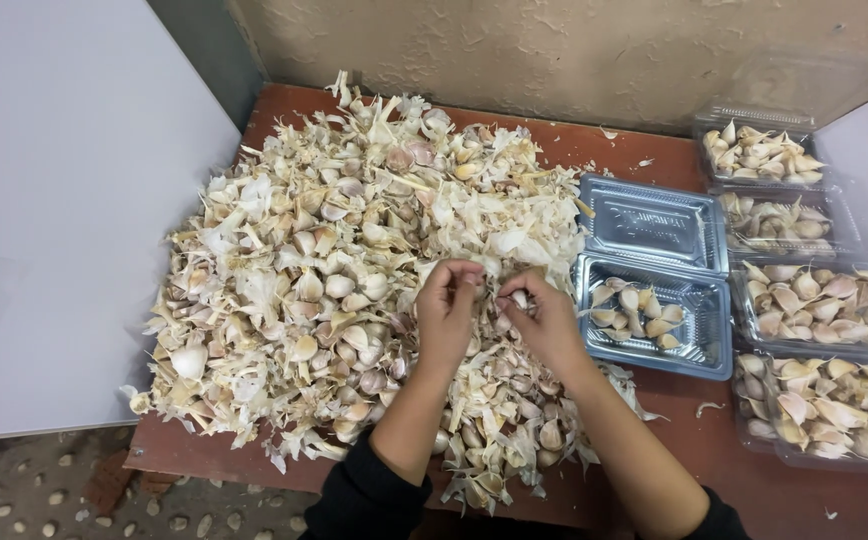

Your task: Sorting garlic cloves into plastic containers from a large pile of bulbs

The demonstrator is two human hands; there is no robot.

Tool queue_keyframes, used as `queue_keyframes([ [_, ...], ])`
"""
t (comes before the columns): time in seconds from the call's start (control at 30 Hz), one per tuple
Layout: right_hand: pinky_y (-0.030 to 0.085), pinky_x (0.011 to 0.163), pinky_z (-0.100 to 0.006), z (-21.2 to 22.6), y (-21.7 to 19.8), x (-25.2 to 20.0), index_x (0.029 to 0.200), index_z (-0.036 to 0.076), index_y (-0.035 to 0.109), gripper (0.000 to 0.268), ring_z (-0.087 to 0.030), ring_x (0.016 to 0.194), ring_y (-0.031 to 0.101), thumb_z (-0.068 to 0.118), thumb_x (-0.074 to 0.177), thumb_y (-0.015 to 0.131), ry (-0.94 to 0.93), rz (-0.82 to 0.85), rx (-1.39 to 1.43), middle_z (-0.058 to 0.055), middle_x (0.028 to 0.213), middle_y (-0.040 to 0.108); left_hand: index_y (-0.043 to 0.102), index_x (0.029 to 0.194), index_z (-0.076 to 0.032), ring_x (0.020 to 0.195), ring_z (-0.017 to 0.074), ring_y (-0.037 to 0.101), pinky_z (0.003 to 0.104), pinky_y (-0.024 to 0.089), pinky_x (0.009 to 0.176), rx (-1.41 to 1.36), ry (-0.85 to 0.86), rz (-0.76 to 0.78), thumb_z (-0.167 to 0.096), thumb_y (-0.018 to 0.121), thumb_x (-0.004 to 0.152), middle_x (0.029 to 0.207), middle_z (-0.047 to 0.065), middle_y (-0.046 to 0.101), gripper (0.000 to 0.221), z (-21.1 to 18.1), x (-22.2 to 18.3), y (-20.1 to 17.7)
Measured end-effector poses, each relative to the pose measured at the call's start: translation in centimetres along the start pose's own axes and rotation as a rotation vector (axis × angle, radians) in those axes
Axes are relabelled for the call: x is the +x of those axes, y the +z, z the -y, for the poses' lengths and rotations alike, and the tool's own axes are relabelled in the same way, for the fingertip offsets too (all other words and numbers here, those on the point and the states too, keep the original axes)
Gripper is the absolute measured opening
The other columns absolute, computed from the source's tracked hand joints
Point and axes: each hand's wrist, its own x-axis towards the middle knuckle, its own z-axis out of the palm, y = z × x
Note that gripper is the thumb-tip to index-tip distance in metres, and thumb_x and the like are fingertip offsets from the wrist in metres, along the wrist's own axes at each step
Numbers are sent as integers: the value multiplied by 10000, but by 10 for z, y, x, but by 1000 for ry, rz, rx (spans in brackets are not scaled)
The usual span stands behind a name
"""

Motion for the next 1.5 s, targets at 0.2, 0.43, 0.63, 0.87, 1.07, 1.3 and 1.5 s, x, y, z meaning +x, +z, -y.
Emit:
queue_keyframes([
  [0.2,495,914,-362,14,-20,-13,1144,46,676,253,-169,1006,595,-18,899,683,185,-56,443,-104,1043,709,718,1032,-123,881,243,651,351,560,774,393,163,321,-32,679,794,936,52,676,258,8,-2,-7],
  [0.43,474,905,-290,39,-37,-19,1250,3,646,419,-156,1020,593,-102,853,562,292,-66,675,-91,1088,679,656,1164,-115,918,273,683,404,557,797,421,163,467,-156,830,712,1031,83,683,486,14,-6,-5],
  [0.63,504,899,-276,15,-42,-22,1288,-34,645,380,-133,1023,629,-77,928,532,299,-36,726,-109,1109,670,670,1204,-158,941,319,692,435,574,812,459,178,525,-130,815,752,1106,87,667,475,13,-7,-2],
  [0.87,565,882,-357,20,-44,-27,1492,30,442,587,-207,1003,685,-109,925,510,324,86,740,-204,1290,660,747,1164,-194,906,320,702,413,593,800,437,209,511,-106,795,823,1105,87,674,355,5,-7,1],
  [1.07,570,907,-383,33,-51,-33,1487,49,429,620,-287,1144,649,-103,904,571,272,68,468,-211,1359,617,778,1068,-132,854,289,723,364,620,743,326,116,444,-98,824,835,1038,106,699,240,15,-3,-2],
  [1.3,671,722,-374,70,-58,-41,1402,123,554,653,-340,1018,756,-131,814,681,349,9,76,-171,1375,651,746,1078,23,692,222,721,319,645,615,30,-128,395,-97,868,803,849,163,678,324,10,-12,3],
  [1.5,585,958,-559,88,-68,-40,1421,35,505,609,-457,1226,609,-151,847,589,254,12,149,-278,1430,563,712,1141,31,774,244,756,301,650,667,-70,-206,468,-92,777,905,974,197,704,274,14,-16,5],
])
